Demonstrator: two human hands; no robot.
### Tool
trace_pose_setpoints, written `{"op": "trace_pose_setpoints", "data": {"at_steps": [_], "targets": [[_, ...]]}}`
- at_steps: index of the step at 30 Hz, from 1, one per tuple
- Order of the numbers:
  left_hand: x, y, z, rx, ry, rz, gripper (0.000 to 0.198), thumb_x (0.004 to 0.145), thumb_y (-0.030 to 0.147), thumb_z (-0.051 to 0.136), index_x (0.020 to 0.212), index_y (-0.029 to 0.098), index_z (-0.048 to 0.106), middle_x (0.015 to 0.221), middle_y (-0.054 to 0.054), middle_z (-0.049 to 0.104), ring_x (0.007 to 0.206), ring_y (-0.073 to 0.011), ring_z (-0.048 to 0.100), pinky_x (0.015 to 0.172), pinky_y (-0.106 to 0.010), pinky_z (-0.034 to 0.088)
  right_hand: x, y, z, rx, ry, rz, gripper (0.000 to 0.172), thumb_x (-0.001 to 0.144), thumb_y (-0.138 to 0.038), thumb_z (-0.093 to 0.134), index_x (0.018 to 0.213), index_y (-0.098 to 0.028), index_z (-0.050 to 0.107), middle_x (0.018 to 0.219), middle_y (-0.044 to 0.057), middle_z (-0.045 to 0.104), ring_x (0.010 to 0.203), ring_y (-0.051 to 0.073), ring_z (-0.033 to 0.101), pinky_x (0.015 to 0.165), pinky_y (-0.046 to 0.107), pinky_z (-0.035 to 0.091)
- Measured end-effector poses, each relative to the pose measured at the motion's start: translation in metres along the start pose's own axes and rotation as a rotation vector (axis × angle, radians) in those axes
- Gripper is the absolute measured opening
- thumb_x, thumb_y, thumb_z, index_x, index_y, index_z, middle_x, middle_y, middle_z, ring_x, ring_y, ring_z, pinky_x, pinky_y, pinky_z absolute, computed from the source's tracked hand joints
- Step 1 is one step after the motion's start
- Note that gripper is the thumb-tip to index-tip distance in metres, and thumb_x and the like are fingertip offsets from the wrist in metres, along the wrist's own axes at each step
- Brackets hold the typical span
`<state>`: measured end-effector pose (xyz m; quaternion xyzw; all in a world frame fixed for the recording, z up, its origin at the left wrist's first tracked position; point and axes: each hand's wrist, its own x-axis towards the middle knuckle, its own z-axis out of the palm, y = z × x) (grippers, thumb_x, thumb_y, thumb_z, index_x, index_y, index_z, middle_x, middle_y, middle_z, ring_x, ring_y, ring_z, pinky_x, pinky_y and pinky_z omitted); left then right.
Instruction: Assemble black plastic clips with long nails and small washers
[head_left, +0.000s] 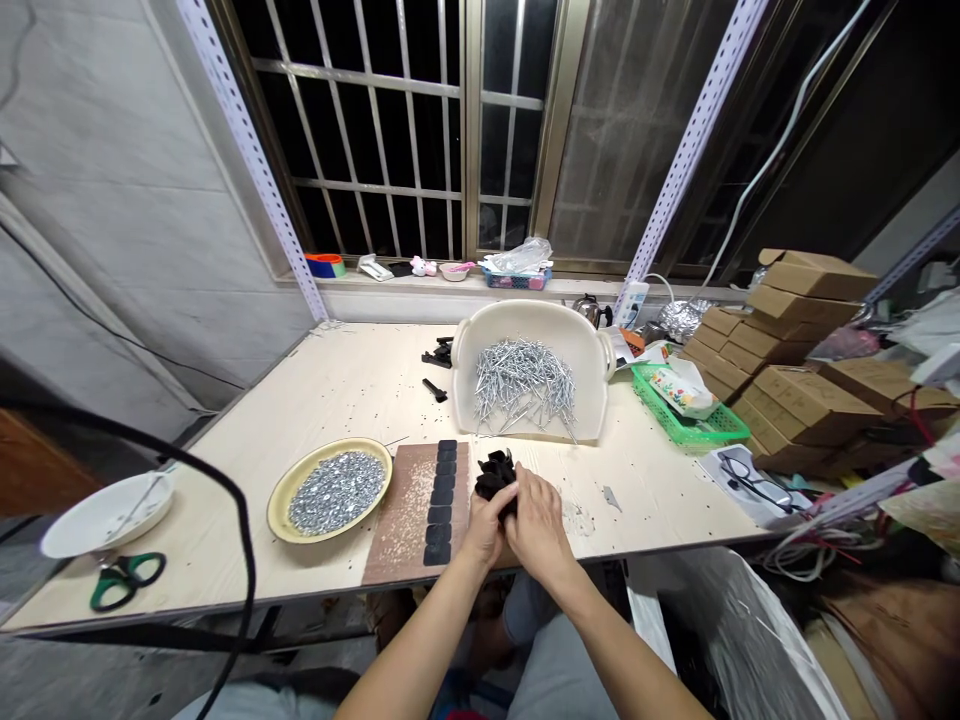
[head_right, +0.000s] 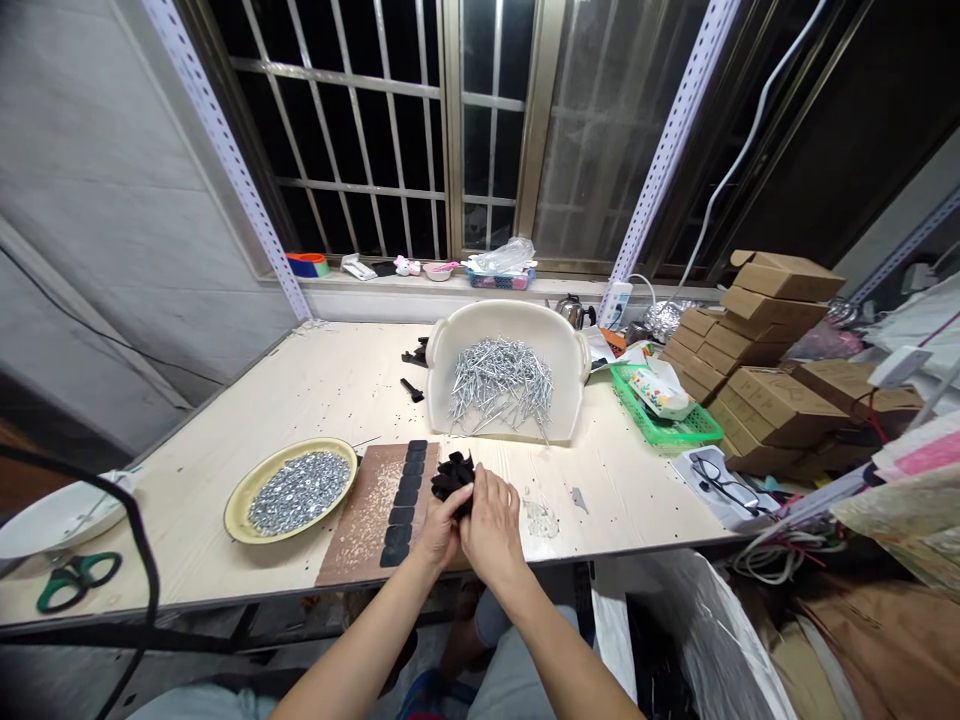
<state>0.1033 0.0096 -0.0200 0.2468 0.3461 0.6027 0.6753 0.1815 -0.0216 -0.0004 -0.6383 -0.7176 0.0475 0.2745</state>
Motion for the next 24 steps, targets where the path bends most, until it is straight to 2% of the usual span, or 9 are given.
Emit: {"op": "trace_pose_setpoints", "data": {"at_steps": [2, 4, 6, 9, 12, 14, 16, 20, 24], "targets": [[0.006, 0.001, -0.003, 0.055, 0.047, 0.064, 0.035, 0.055, 0.022, 0.071, 0.088, 0.012, 0.062, 0.087, -0.006, 0.068, 0.081, -0.0194, 0.063, 0.079, -0.032, 0.046, -0.005, 0.008, 0.000, 0.065, -0.094, -0.124, 0.072, 0.066, -0.008, 0.043, 0.135, -0.009, 0.025, 0.137, 0.014, 0.033, 0.125, 0.027, 0.027, 0.103, 0.048, 0.021], [0.010, -0.002, -0.007, 0.178, 0.094, 0.151, 0.035, 0.055, 0.024, 0.072, 0.087, 0.012, 0.062, 0.084, -0.006, 0.068, 0.076, -0.0181, 0.063, 0.075, -0.031, 0.046, -0.005, 0.021, -0.003, 0.198, -0.155, -0.166, 0.072, 0.069, -0.011, 0.043, 0.137, -0.014, 0.022, 0.138, 0.011, 0.032, 0.126, 0.024, 0.028, 0.103, 0.046, 0.026], [0.009, -0.008, -0.010, 0.335, 0.091, 0.232, 0.036, 0.055, 0.025, 0.073, 0.086, 0.012, 0.061, 0.080, -0.005, 0.067, 0.072, -0.0174, 0.062, 0.071, -0.029, 0.047, 0.001, 0.032, -0.009, 0.339, -0.092, -0.130, 0.063, 0.078, -0.017, 0.041, 0.138, -0.018, 0.021, 0.136, 0.009, 0.035, 0.124, 0.022, 0.033, 0.101, 0.043, 0.031], [0.002, -0.021, -0.012, 0.489, 0.017, 0.321, 0.036, 0.056, 0.026, 0.071, 0.088, 0.012, 0.060, 0.080, -0.006, 0.066, 0.072, -0.0182, 0.061, 0.068, -0.028, 0.047, 0.009, 0.035, -0.021, 0.406, -0.013, -0.198, 0.056, 0.087, -0.031, 0.041, 0.139, -0.022, 0.020, 0.141, 0.008, 0.028, 0.128, 0.022, 0.026, 0.104, 0.043, 0.026], [-0.002, -0.030, -0.013, 0.536, -0.021, 0.393, 0.043, 0.057, 0.025, 0.069, 0.096, 0.014, 0.058, 0.093, -0.008, 0.065, 0.084, -0.0212, 0.061, 0.074, -0.029, 0.046, 0.014, 0.030, -0.024, 0.376, -0.194, -0.403, 0.055, 0.088, -0.038, 0.043, 0.138, -0.024, 0.023, 0.141, 0.005, 0.029, 0.130, 0.021, 0.024, 0.107, 0.042, 0.020], [-0.002, -0.032, -0.015, 0.577, -0.010, 0.385, 0.040, 0.057, 0.025, 0.068, 0.094, 0.014, 0.058, 0.089, -0.007, 0.066, 0.082, -0.0206, 0.061, 0.072, -0.028, 0.047, 0.023, 0.036, -0.022, 0.369, -0.254, -0.413, 0.053, 0.089, -0.040, 0.038, 0.138, -0.023, 0.023, 0.139, 0.006, 0.033, 0.128, 0.018, 0.028, 0.106, 0.038, 0.023], [-0.001, -0.033, -0.018, 0.624, 0.014, 0.348, 0.031, 0.058, 0.025, 0.068, 0.085, 0.014, 0.059, 0.077, -0.005, 0.065, 0.071, -0.0183, 0.061, 0.065, -0.027, 0.047, 0.040, 0.052, -0.019, 0.277, -0.189, -0.225, 0.049, 0.091, -0.038, 0.033, 0.136, -0.018, 0.027, 0.136, 0.008, 0.037, 0.125, 0.017, 0.032, 0.103, 0.032, 0.028], [0.000, -0.034, -0.024, 0.619, 0.043, 0.283, 0.032, 0.058, 0.028, 0.070, 0.083, 0.013, 0.058, 0.075, -0.006, 0.066, 0.068, -0.0174, 0.061, 0.064, -0.027, 0.047, 0.089, 0.103, -0.020, -0.124, -0.073, 0.369, 0.038, 0.088, -0.027, 0.039, 0.120, -0.009, 0.046, 0.121, 0.017, 0.050, 0.116, 0.023, 0.042, 0.095, 0.032, 0.035], [-0.001, -0.035, -0.026, 0.552, 0.048, 0.209, 0.035, 0.062, 0.032, 0.068, 0.089, 0.013, 0.058, 0.080, -0.008, 0.067, 0.070, -0.0179, 0.063, 0.064, -0.028, 0.048, 0.116, 0.133, -0.020, -0.176, -0.147, 0.510, 0.024, 0.075, -0.009, 0.050, 0.097, -0.006, 0.060, 0.096, 0.021, 0.061, 0.097, 0.027, 0.056, 0.081, 0.032, 0.041]]}}
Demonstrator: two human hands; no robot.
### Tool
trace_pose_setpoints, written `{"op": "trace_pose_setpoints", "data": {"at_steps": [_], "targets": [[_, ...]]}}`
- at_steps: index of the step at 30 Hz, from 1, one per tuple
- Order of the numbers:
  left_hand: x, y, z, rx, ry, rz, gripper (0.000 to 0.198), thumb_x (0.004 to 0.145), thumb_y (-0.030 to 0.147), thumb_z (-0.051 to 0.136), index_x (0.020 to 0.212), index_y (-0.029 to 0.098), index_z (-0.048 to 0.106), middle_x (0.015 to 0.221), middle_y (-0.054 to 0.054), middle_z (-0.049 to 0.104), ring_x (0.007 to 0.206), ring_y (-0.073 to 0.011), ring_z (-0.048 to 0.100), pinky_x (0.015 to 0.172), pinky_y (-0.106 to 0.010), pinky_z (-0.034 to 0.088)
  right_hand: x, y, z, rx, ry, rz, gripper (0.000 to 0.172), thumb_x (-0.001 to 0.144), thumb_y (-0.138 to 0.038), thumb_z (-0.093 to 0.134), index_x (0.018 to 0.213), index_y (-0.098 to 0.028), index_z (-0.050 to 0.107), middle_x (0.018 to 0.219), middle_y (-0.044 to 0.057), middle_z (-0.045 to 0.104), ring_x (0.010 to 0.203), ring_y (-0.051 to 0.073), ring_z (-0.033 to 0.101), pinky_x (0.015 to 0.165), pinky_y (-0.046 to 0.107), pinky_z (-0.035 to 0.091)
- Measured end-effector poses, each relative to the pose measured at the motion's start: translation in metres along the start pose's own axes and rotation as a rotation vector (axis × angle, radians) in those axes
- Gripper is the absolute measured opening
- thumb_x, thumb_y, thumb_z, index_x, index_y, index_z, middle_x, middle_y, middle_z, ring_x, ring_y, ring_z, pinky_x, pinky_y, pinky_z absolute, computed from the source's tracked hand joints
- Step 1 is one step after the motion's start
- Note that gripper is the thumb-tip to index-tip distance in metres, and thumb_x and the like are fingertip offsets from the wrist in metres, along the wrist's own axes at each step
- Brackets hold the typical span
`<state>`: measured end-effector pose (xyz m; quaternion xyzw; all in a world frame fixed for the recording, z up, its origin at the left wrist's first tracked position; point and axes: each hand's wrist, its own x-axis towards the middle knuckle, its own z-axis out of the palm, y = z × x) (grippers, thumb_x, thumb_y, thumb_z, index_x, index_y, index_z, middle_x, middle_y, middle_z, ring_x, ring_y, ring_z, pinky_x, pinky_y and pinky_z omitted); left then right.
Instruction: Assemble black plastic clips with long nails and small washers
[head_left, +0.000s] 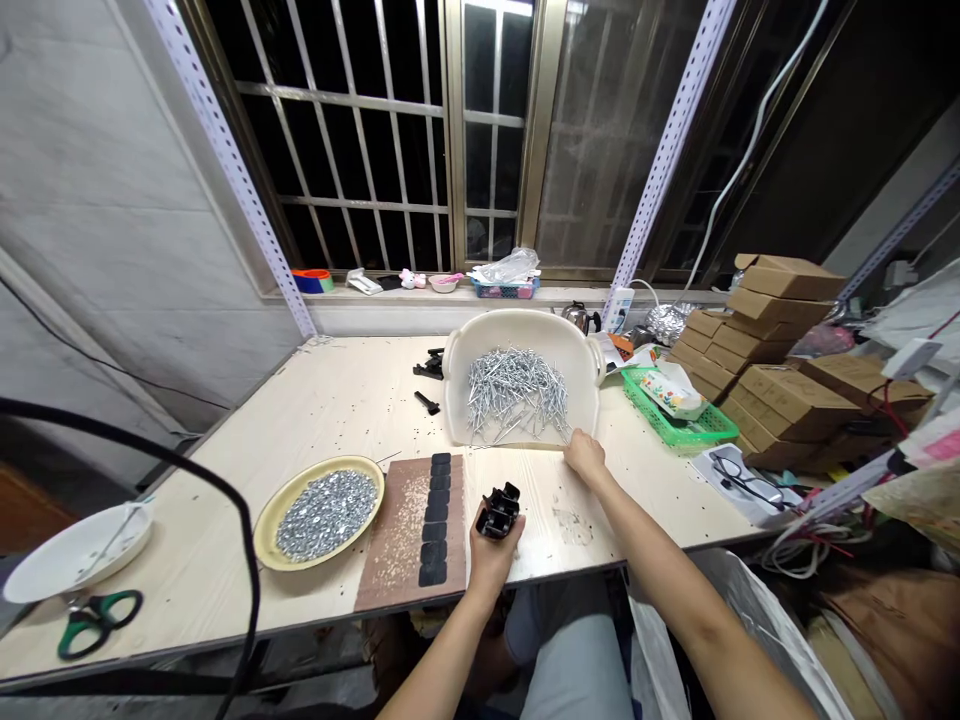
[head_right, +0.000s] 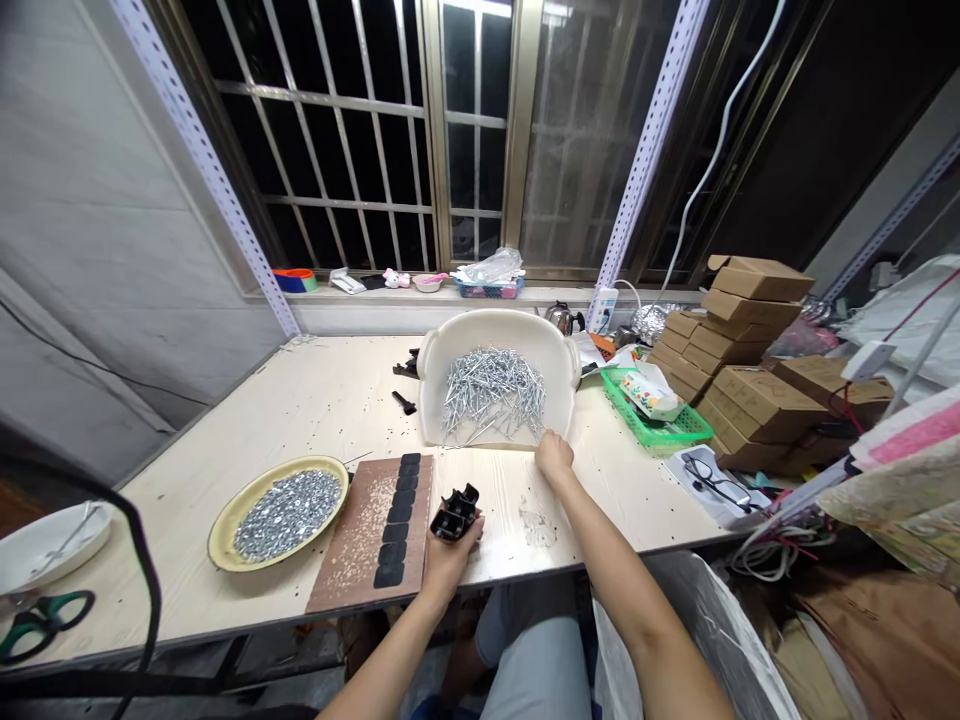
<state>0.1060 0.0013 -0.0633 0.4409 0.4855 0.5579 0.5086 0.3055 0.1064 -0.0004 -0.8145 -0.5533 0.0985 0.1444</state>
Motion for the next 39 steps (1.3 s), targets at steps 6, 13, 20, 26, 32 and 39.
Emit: {"op": "trace_pose_setpoints", "data": {"at_steps": [6, 13, 20, 26, 32, 39], "targets": [[-0.002, -0.002, 0.002, -0.017, -0.006, 0.086, 0.036, 0.060, 0.030, 0.070, 0.090, 0.015, 0.057, 0.083, -0.008, 0.067, 0.076, -0.0182, 0.064, 0.072, -0.029, 0.048, -0.001, 0.009, -0.008, 0.081, -0.032, -0.019, 0.017, 0.075, -0.006, 0.048, 0.079, -0.010, 0.064, 0.088, 0.019, 0.064, 0.093, 0.026, 0.059, 0.077, 0.032, 0.041], [-0.004, 0.001, 0.004, 0.007, -0.023, 0.130, 0.032, 0.061, 0.027, 0.070, 0.088, 0.015, 0.057, 0.082, -0.008, 0.068, 0.075, -0.0203, 0.064, 0.072, -0.032, 0.049, -0.065, 0.004, -0.011, 0.578, -0.174, -0.328, 0.021, 0.083, -0.034, 0.047, 0.087, -0.015, 0.056, 0.080, 0.005, 0.064, 0.070, 0.015, 0.060, 0.063, 0.025, 0.047], [-0.002, 0.015, -0.007, -0.051, -0.023, 0.038, 0.031, 0.065, 0.029, 0.067, 0.092, 0.014, 0.061, 0.097, -0.010, 0.067, 0.090, -0.0218, 0.062, 0.082, -0.033, 0.047, -0.112, 0.014, 0.000, 0.137, -0.147, -0.391, 0.015, 0.084, -0.020, 0.041, 0.083, -0.018, 0.056, 0.076, 0.004, 0.063, 0.073, 0.017, 0.060, 0.066, 0.026, 0.042], [-0.005, 0.018, -0.015, 0.026, -0.002, 0.089, 0.030, 0.063, 0.028, 0.068, 0.088, 0.014, 0.059, 0.086, -0.009, 0.068, 0.082, -0.0209, 0.064, 0.079, -0.033, 0.047, -0.102, 0.003, 0.015, -0.153, -0.231, -0.421, 0.018, 0.069, -0.003, 0.045, 0.077, -0.012, 0.059, 0.090, 0.014, 0.061, 0.090, 0.024, 0.057, 0.073, 0.029, 0.041], [-0.010, 0.015, -0.016, 0.137, -0.016, 0.240, 0.031, 0.060, 0.022, 0.069, 0.087, 0.015, 0.056, 0.078, -0.005, 0.064, 0.072, -0.0178, 0.061, 0.068, -0.027, 0.048, -0.087, -0.023, 0.008, 0.003, -0.261, -0.493, 0.025, 0.069, -0.005, 0.050, 0.093, -0.012, 0.056, 0.076, 0.007, 0.062, 0.075, 0.019, 0.060, 0.068, 0.027, 0.045], [-0.008, 0.012, -0.015, 0.135, -0.071, 0.225, 0.027, 0.062, 0.022, 0.067, 0.085, 0.016, 0.054, 0.078, -0.003, 0.062, 0.070, -0.0158, 0.059, 0.066, -0.025, 0.047, -0.110, -0.036, -0.029, 0.920, -0.105, -0.738, 0.043, 0.083, -0.025, 0.051, 0.122, -0.022, 0.033, 0.080, 0.001, 0.061, 0.072, 0.013, 0.061, 0.066, 0.027, 0.051]]}}
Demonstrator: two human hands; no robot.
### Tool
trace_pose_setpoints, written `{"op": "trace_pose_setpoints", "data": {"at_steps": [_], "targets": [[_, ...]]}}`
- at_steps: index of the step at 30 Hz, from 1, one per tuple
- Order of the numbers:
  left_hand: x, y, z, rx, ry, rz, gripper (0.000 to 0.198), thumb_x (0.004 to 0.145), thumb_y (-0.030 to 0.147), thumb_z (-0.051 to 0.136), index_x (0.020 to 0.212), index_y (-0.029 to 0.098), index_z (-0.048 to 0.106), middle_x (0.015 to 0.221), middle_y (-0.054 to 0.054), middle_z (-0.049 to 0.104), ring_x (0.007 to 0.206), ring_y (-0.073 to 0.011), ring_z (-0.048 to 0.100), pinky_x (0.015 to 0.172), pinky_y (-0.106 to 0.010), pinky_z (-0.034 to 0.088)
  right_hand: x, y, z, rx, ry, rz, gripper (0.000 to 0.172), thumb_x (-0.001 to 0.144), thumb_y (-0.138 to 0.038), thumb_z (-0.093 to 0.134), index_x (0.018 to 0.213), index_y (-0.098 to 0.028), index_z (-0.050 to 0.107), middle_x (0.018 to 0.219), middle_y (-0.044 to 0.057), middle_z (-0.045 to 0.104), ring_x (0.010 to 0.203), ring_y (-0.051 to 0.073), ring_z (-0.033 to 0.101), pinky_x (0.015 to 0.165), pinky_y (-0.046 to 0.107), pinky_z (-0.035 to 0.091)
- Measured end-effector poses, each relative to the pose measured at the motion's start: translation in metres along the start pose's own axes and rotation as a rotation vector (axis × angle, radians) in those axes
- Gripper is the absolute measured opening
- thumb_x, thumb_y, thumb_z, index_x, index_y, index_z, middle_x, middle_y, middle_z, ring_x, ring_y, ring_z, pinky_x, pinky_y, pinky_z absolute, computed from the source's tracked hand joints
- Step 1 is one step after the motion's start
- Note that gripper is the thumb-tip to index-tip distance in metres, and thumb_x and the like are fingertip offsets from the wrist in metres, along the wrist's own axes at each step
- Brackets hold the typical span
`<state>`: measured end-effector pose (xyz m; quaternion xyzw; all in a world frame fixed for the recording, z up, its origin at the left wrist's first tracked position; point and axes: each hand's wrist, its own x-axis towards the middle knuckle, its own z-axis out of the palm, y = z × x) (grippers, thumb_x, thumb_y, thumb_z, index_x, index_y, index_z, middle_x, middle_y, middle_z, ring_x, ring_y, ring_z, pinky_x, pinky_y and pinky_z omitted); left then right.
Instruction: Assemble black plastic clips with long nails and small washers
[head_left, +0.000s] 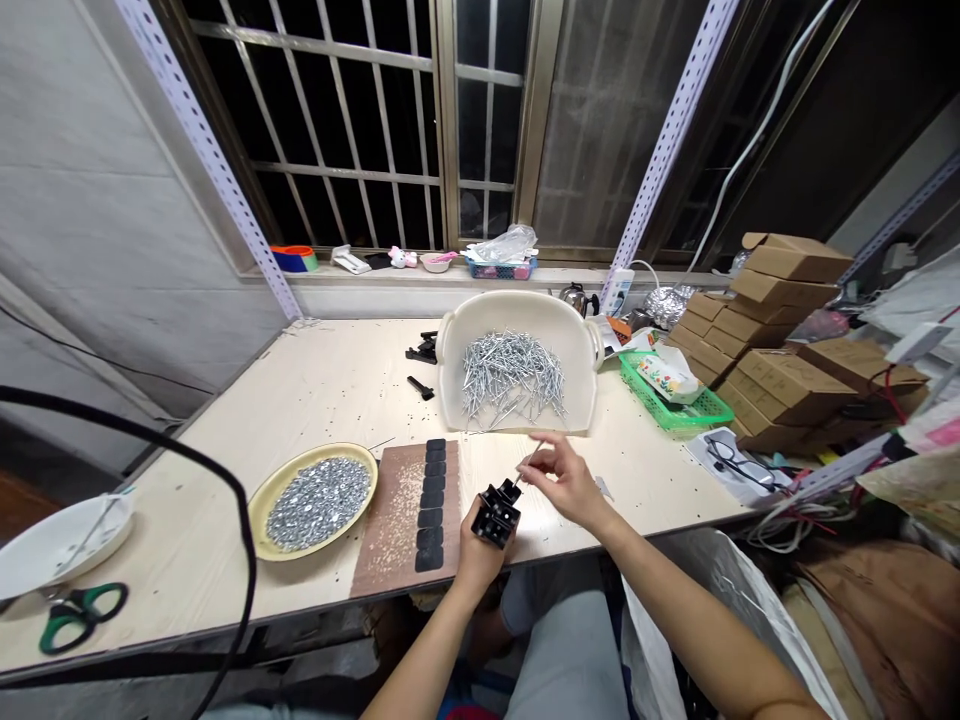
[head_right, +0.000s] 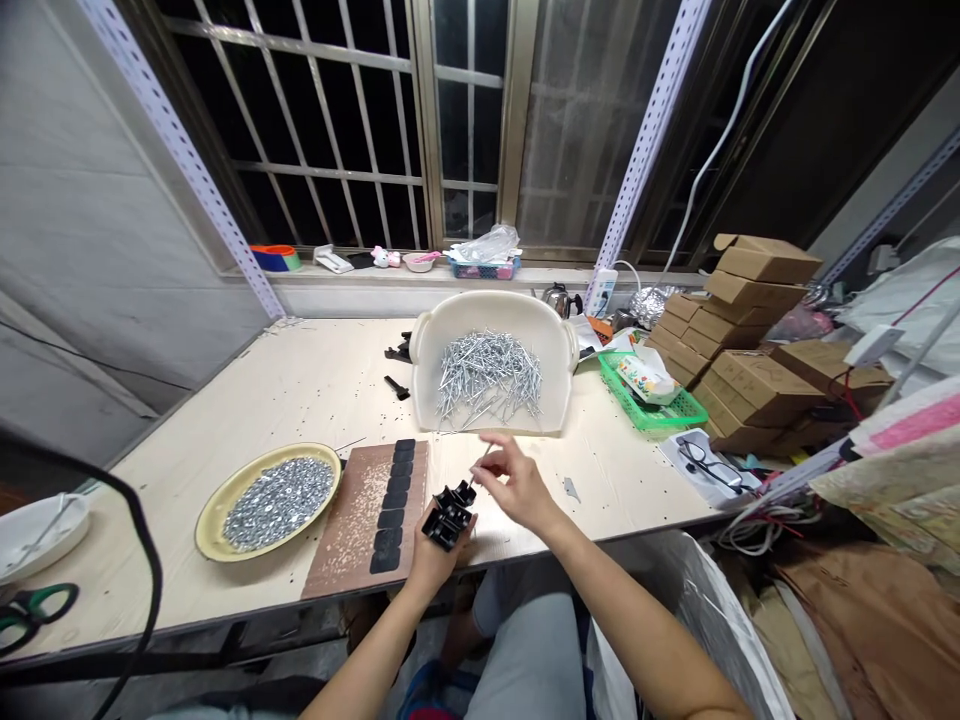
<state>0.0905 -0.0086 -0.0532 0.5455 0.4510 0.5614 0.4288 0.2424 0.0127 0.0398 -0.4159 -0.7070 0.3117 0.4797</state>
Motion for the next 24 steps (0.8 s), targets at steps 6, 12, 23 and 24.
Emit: {"op": "trace_pose_setpoints", "data": {"at_steps": [6, 12, 23, 24], "targets": [[0.001, 0.009, 0.001, -0.072, -0.016, -0.052, 0.031, 0.062, 0.024, 0.068, 0.088, 0.016, 0.054, 0.084, -0.005, 0.064, 0.078, -0.0184, 0.061, 0.073, -0.029, 0.048, -0.010, -0.005, 0.014, -0.142, 0.011, -0.111, 0.023, 0.085, -0.023, 0.050, 0.107, -0.022, 0.053, 0.087, 0.005, 0.062, 0.077, 0.015, 0.060, 0.070, 0.027, 0.050], [0.004, 0.014, 0.000, -0.083, 0.015, -0.030, 0.033, 0.060, 0.025, 0.069, 0.089, 0.016, 0.056, 0.083, -0.005, 0.066, 0.075, -0.0181, 0.062, 0.069, -0.029, 0.049, -0.010, -0.007, 0.014, -0.350, -0.123, -0.300, 0.025, 0.087, -0.024, 0.047, 0.111, -0.023, 0.055, 0.094, 0.007, 0.063, 0.087, 0.019, 0.057, 0.076, 0.035, 0.047], [0.007, 0.034, -0.002, -0.210, 0.055, -0.231, 0.034, 0.061, 0.029, 0.071, 0.088, 0.013, 0.061, 0.088, -0.010, 0.069, 0.083, -0.0232, 0.065, 0.076, -0.034, 0.050, 0.064, 0.084, -0.059, -1.028, 0.017, 0.653, 0.025, 0.076, -0.015, 0.053, 0.096, -0.002, 0.061, 0.102, 0.023, 0.058, 0.098, 0.028, 0.055, 0.081, 0.033, 0.042], [0.008, 0.035, -0.002, -0.215, 0.053, -0.239, 0.033, 0.061, 0.030, 0.071, 0.088, 0.013, 0.061, 0.087, -0.010, 0.069, 0.082, -0.0234, 0.065, 0.075, -0.034, 0.050, 0.065, 0.090, -0.062, -1.033, 0.003, 0.692, 0.024, 0.074, -0.014, 0.055, 0.093, -0.002, 0.062, 0.100, 0.023, 0.059, 0.094, 0.028, 0.057, 0.077, 0.032, 0.043]]}}
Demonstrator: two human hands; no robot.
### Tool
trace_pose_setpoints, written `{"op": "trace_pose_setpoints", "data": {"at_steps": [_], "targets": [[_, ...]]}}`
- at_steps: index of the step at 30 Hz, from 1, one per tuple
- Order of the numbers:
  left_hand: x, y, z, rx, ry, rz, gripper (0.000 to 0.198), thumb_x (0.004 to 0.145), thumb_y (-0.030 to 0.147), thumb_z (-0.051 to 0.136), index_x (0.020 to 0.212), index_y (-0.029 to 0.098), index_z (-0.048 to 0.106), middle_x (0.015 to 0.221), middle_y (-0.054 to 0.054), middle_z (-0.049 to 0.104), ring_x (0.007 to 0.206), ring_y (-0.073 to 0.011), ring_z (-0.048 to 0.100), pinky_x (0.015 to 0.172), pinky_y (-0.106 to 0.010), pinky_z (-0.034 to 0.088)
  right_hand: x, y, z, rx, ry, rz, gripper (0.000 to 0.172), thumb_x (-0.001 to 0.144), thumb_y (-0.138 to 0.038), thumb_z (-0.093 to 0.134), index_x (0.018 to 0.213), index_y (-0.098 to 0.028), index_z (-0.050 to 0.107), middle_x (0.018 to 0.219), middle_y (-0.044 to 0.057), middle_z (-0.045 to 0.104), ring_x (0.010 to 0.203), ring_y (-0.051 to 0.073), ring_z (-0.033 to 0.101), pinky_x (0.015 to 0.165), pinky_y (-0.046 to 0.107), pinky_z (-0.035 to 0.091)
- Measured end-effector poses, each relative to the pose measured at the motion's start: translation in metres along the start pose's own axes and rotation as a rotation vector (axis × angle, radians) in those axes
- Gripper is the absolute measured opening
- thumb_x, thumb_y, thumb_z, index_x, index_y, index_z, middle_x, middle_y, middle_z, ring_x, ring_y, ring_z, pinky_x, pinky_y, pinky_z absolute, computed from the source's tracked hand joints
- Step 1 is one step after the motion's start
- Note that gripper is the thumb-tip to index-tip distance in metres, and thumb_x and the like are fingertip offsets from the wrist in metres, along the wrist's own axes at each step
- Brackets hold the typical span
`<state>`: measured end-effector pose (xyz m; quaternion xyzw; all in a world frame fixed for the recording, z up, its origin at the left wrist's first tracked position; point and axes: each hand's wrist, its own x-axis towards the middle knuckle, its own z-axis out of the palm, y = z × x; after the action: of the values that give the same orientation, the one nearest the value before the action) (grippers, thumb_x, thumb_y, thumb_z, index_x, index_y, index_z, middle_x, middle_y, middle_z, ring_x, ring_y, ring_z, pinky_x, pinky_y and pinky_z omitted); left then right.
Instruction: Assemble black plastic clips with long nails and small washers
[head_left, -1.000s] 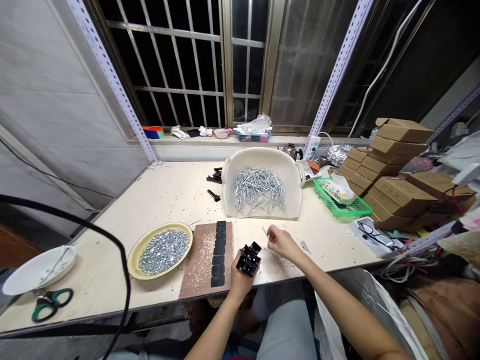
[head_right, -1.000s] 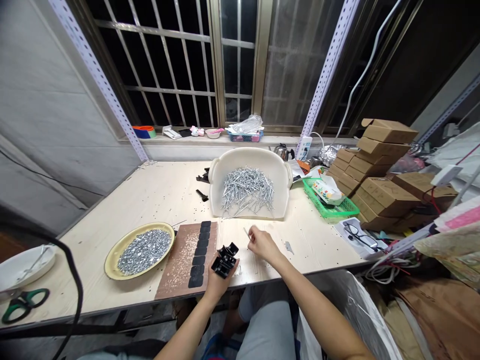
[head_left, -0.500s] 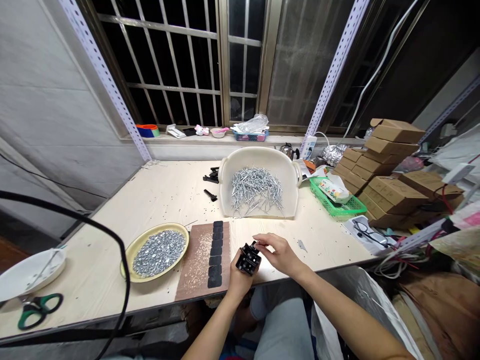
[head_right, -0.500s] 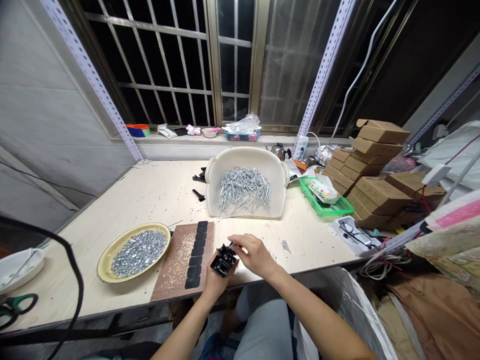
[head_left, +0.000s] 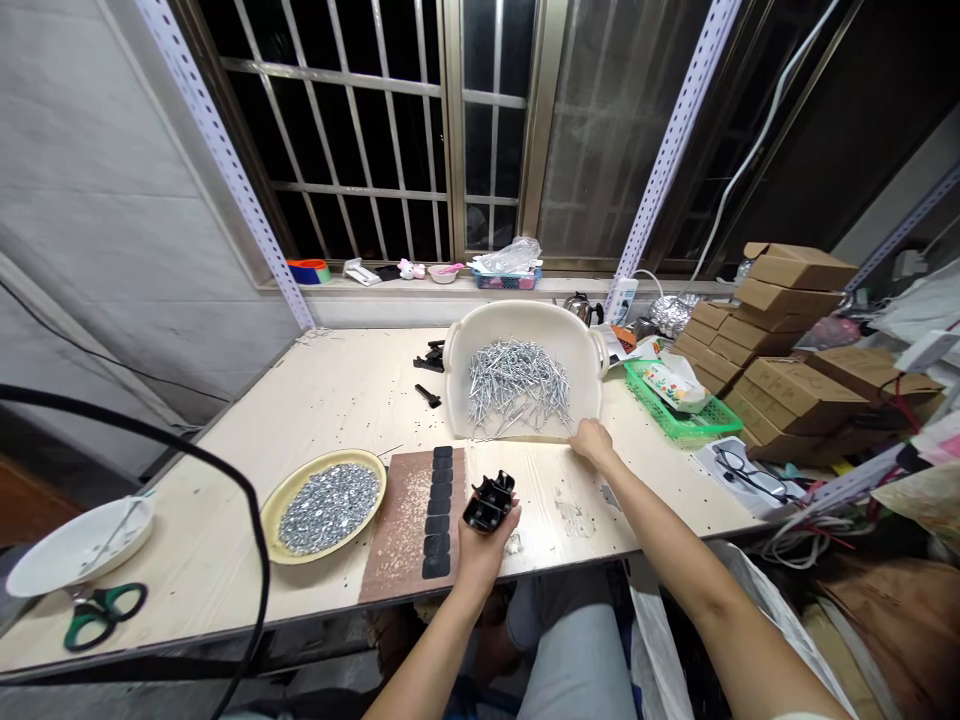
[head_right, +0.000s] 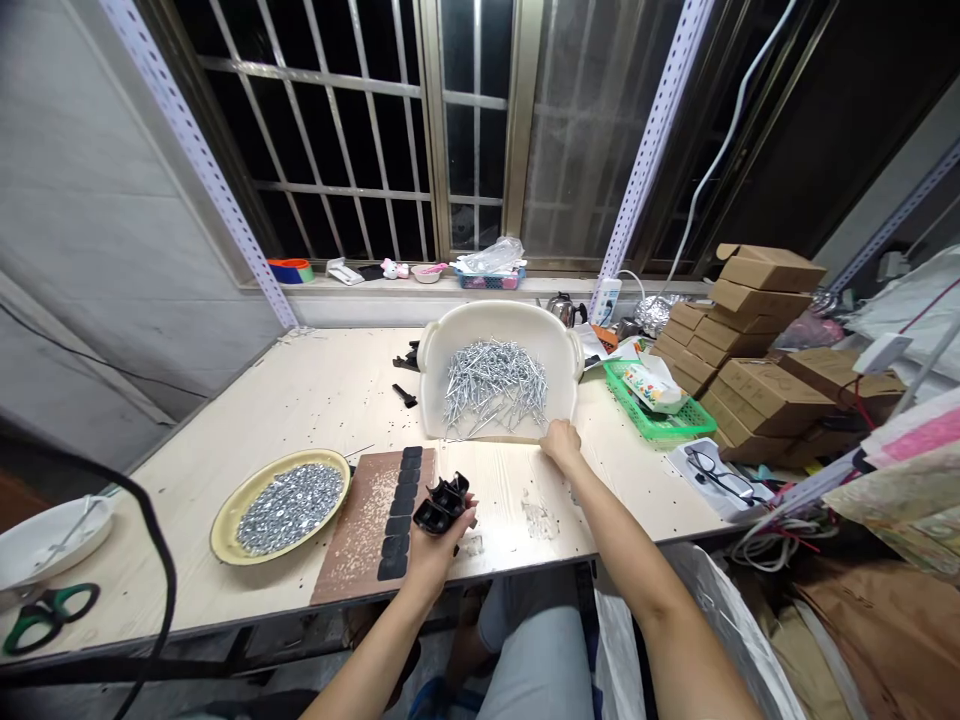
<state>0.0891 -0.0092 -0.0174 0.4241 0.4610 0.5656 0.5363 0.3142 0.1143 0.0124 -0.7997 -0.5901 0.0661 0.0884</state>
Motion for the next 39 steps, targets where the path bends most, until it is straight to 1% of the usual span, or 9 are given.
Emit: {"op": "trace_pose_setpoints", "data": {"at_steps": [6, 11, 16, 20, 24, 29, 31, 36, 39], "targets": [[-0.001, 0.008, -0.003, 0.102, -0.035, 0.127, 0.033, 0.059, 0.028, 0.071, 0.088, 0.014, 0.060, 0.086, -0.009, 0.068, 0.084, -0.0220, 0.064, 0.078, -0.032, 0.048, -0.004, 0.009, 0.003, -0.005, -0.023, 0.017, 0.019, 0.071, -0.007, 0.052, 0.086, -0.008, 0.064, 0.088, 0.016, 0.065, 0.086, 0.023, 0.061, 0.071, 0.027, 0.043], [-0.004, 0.008, -0.007, 0.243, -0.054, 0.279, 0.031, 0.060, 0.020, 0.068, 0.089, 0.017, 0.057, 0.081, -0.004, 0.065, 0.073, -0.0175, 0.061, 0.066, -0.026, 0.046, -0.025, 0.010, -0.030, 0.100, 0.112, -0.118, 0.019, 0.080, -0.012, 0.045, 0.089, -0.015, 0.062, 0.094, 0.009, 0.065, 0.089, 0.018, 0.059, 0.080, 0.025, 0.042], [-0.004, 0.007, -0.005, 0.358, -0.109, 0.274, 0.023, 0.060, 0.016, 0.065, 0.082, 0.018, 0.056, 0.066, 0.001, 0.060, 0.058, -0.0131, 0.053, 0.053, -0.022, 0.039, -0.090, -0.010, -0.089, 0.670, 0.358, -0.579, 0.011, 0.080, -0.025, 0.053, 0.082, -0.017, 0.060, 0.079, 0.004, 0.064, 0.072, 0.015, 0.060, 0.070, 0.026, 0.049], [-0.008, 0.010, 0.002, 0.379, -0.148, 0.269, 0.017, 0.062, 0.015, 0.062, 0.076, 0.018, 0.053, 0.063, 0.003, 0.056, 0.056, -0.0117, 0.049, 0.052, -0.021, 0.036, -0.136, -0.037, -0.119, 0.808, 0.274, -0.890, 0.005, 0.076, -0.018, 0.055, 0.073, -0.018, 0.058, 0.074, 0.003, 0.064, 0.068, 0.014, 0.059, 0.064, 0.025, 0.049], [-0.012, 0.013, 0.006, 0.370, -0.164, 0.280, 0.019, 0.063, 0.016, 0.061, 0.080, 0.018, 0.054, 0.066, 0.002, 0.057, 0.058, -0.0118, 0.048, 0.053, -0.021, 0.036, -0.150, -0.053, -0.110, 0.693, 0.144, -1.015, 0.011, 0.076, -0.012, 0.052, 0.071, -0.019, 0.058, 0.071, 0.002, 0.062, 0.064, 0.012, 0.058, 0.059, 0.023, 0.048], [-0.015, 0.015, 0.005, 0.333, -0.164, 0.281, 0.020, 0.064, 0.019, 0.062, 0.084, 0.017, 0.055, 0.071, 0.001, 0.059, 0.063, -0.0130, 0.052, 0.057, -0.022, 0.039, -0.148, -0.057, -0.084, 0.601, 0.041, -1.130, 0.008, 0.081, -0.018, 0.053, 0.081, -0.018, 0.061, 0.080, 0.004, 0.064, 0.076, 0.015, 0.059, 0.070, 0.028, 0.049], [-0.014, 0.015, 0.003, 0.318, -0.147, 0.263, 0.021, 0.065, 0.020, 0.063, 0.084, 0.017, 0.055, 0.073, 0.000, 0.060, 0.065, -0.0137, 0.054, 0.058, -0.022, 0.041, -0.131, -0.056, -0.077, 0.602, 0.012, -1.093, 0.015, 0.081, -0.027, 0.057, 0.092, -0.018, 0.061, 0.093, 0.006, 0.064, 0.086, 0.017, 0.058, 0.074, 0.029, 0.048], [-0.012, 0.012, -0.001, 0.261, -0.107, 0.224, 0.027, 0.065, 0.023, 0.066, 0.087, 0.015, 0.054, 0.082, -0.005, 0.065, 0.076, -0.0176, 0.061, 0.069, -0.027, 0.046, -0.047, -0.060, -0.046, 0.370, 0.103, -0.484, 0.016, 0.085, -0.021, 0.050, 0.081, -0.012, 0.063, 0.089, 0.011, 0.063, 0.087, 0.021, 0.058, 0.078, 0.034, 0.045], [-0.013, 0.013, 0.000, 0.233, -0.099, 0.215, 0.028, 0.066, 0.025, 0.065, 0.091, 0.014, 0.054, 0.086, -0.008, 0.066, 0.080, -0.0193, 0.062, 0.073, -0.029, 0.047, -0.008, -0.073, -0.021, 0.392, 0.096, -0.449, 0.013, 0.082, -0.020, 0.055, 0.081, -0.008, 0.061, 0.088, 0.012, 0.062, 0.086, 0.022, 0.058, 0.076, 0.036, 0.046]]}}
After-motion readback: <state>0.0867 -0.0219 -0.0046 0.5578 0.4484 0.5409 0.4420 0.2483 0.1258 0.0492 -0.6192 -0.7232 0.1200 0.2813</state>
